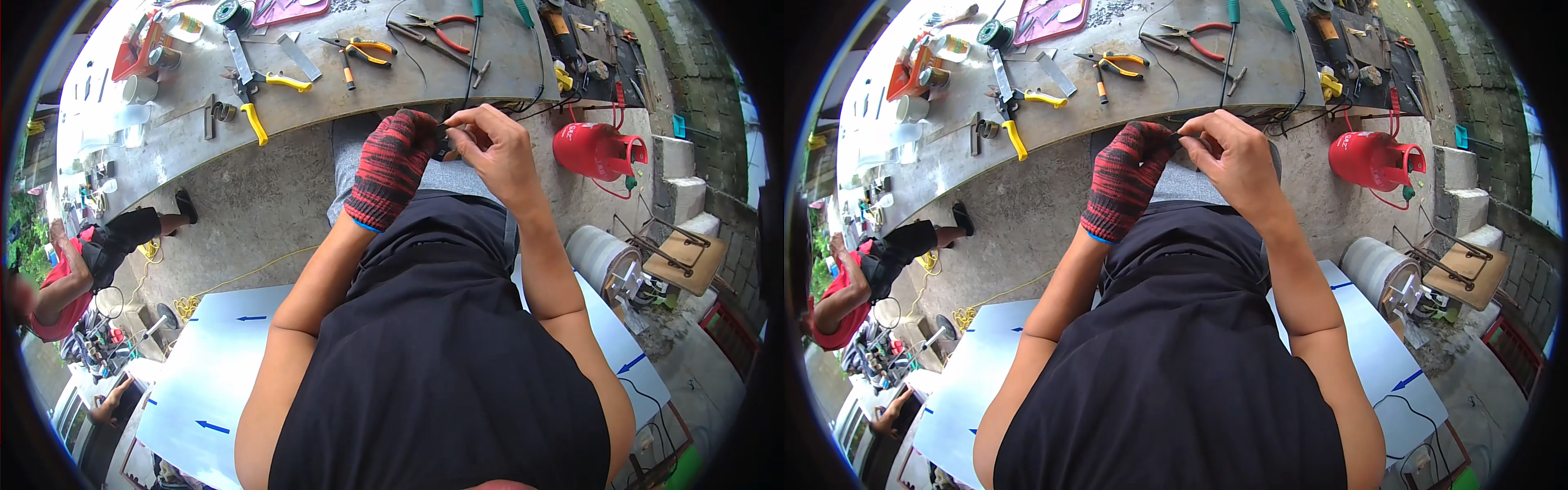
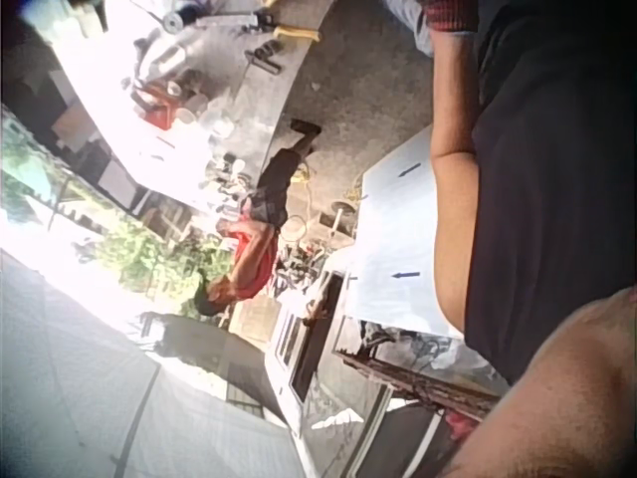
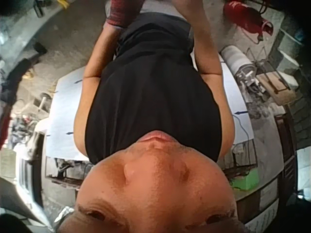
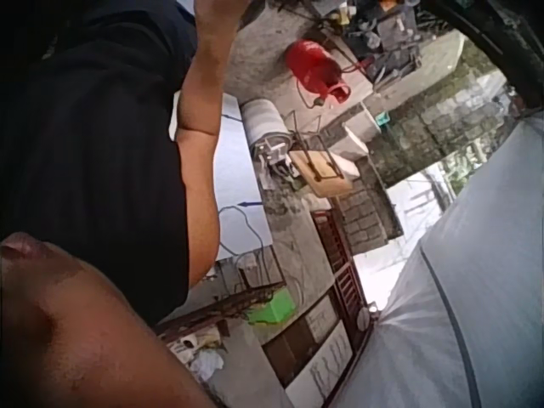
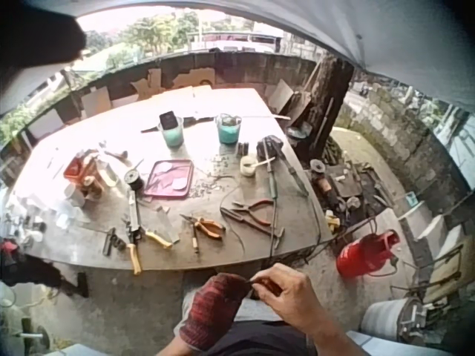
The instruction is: The person prepares a small metal piece by cleaning it with a file and sandpaper. They then apply flux to the metal and use a soldering iron to melt solder onto the surface, creating a joint.
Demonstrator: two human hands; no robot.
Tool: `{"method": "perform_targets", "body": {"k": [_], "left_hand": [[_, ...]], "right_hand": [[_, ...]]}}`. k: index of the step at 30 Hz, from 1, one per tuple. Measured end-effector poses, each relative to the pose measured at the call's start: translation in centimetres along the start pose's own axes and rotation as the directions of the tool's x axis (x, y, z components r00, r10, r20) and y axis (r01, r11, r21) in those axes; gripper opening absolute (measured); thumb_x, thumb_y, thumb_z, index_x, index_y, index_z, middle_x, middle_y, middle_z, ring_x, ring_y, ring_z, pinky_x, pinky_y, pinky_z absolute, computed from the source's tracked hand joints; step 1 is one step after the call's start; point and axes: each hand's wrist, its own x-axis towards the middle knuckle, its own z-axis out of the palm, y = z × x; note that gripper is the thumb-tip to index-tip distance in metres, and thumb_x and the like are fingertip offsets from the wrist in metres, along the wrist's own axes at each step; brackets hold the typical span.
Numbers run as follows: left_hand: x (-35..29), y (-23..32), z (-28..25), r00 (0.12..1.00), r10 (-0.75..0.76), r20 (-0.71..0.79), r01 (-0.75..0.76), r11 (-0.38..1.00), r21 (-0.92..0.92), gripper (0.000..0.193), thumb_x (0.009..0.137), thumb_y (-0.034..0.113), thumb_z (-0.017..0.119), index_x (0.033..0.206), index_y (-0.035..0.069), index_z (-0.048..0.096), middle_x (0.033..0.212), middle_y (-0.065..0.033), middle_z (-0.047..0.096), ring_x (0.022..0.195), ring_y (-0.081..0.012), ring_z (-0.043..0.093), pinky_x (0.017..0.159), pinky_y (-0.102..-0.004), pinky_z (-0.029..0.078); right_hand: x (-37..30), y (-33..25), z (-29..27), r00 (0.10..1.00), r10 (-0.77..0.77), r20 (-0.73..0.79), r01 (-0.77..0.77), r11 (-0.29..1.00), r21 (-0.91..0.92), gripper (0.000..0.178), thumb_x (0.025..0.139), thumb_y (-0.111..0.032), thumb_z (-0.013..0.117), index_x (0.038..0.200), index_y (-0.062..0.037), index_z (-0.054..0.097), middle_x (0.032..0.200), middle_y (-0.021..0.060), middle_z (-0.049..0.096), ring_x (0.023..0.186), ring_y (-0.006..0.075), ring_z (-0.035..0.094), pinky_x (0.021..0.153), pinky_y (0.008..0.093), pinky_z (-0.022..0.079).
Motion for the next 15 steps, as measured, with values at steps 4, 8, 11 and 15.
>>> {"method": "perform_targets", "body": {"k": [4,8,11,15], "left_hand": [[-0.2,0.0,0.2,0.999,0.028,-0.038,-0.026,0.999,0.039,0.02,0.095,0.011,0.074,0.113,0.004,0.069,0.101,-0.0137,0.076,0.093,-0.0228,0.076,0.081,-0.0328,0.058],[0.0,-0.6,-0.6,0.986,-0.075,0.15,0.049,0.984,0.172,0.021,0.095,0.019,0.073,0.111,0.005,0.071,0.101,-0.013,0.076,0.091,-0.0285,0.073,0.079,-0.0373,0.057],[0.0,-1.0,-1.1,0.968,-0.024,0.25,-0.052,0.955,0.292,0.023,0.094,0.023,0.072,0.108,0.006,0.072,0.099,-0.0125,0.075,0.091,-0.0325,0.07,0.079,-0.0414,0.056],[-0.3,-0.9,-0.6,0.983,0.056,0.176,-0.112,0.938,0.329,0.023,0.093,0.024,0.073,0.106,0.005,0.074,0.093,-0.0133,0.075,0.09,-0.034,0.07,0.077,-0.0428,0.055]], "right_hand": [[0.1,0.0,0.3,0.999,-0.028,-0.023,0.026,0.996,-0.086,0.012,0.085,-0.003,0.076,0.095,-0.0037,0.07,0.085,0.0071,0.067,0.07,0.0177,0.068,0.064,0.0313,0.053],[0.1,0.5,0.5,0.996,-0.079,-0.053,0.072,0.991,-0.114,0.012,0.084,-0.003,0.076,0.094,-0.0037,0.069,0.084,0.0074,0.067,0.07,0.019,0.069,0.065,0.0312,0.053],[0.1,0.6,0.3,0.999,-0.04,-0.024,0.037,0.993,-0.114,0.011,0.084,-0.004,0.076,0.093,-0.0036,0.069,0.084,0.0077,0.068,0.071,0.0201,0.069,0.066,0.032,0.053],[0.2,0.9,0.2,1.0,-0.006,0.018,0.007,0.996,-0.089,0.011,0.085,-0.004,0.076,0.093,-0.0032,0.069,0.084,0.008,0.068,0.072,0.0215,0.069,0.067,0.0332,0.054]]}}
